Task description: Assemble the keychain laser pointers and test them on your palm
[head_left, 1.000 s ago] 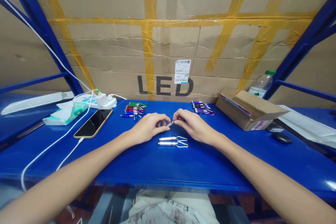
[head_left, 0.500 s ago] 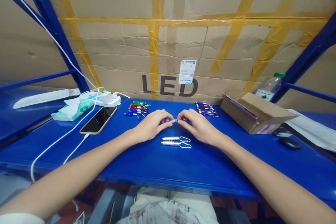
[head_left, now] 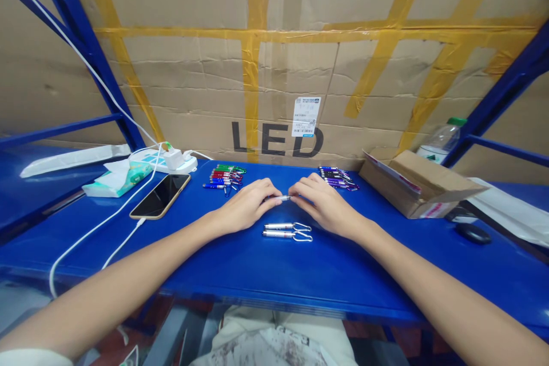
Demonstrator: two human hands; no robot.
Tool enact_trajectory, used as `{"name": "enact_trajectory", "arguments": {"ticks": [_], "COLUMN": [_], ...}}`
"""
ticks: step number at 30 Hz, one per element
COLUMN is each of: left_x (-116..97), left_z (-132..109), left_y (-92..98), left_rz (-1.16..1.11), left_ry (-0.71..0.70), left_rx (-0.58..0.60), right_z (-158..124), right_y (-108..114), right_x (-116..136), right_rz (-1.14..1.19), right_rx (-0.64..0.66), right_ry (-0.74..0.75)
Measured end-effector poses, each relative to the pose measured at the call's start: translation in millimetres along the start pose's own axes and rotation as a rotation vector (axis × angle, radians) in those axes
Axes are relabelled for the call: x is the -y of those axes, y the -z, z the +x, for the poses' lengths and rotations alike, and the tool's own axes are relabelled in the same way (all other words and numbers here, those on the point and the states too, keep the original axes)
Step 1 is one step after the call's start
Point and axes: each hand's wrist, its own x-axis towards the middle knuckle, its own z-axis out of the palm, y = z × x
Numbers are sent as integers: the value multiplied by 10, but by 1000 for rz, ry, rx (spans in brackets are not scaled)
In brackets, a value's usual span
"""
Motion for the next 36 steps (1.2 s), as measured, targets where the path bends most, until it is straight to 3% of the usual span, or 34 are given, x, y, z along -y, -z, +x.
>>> {"name": "enact_trajectory", "arguments": {"ticks": [8, 24, 30, 36], "left_x": [-38, -26, -2, -61], "left_z": [1, -50, -68, -62], "left_y": [-9, 2, -13, 15], "left_rz": [-5, 69, 244, 616], "left_ry": [31, -118, -246, -431], "left_rx": [-37, -99, -135, -237], "right_z": [-11, -41, -7, 42], "right_y": [-7, -39, -49, -84], "right_x": [25, 36, 87, 60], "right_rz": [7, 218, 457, 1020], "right_rx": [-50, -65, -48, 97], "right_ry": [18, -45, -208, -501]}}
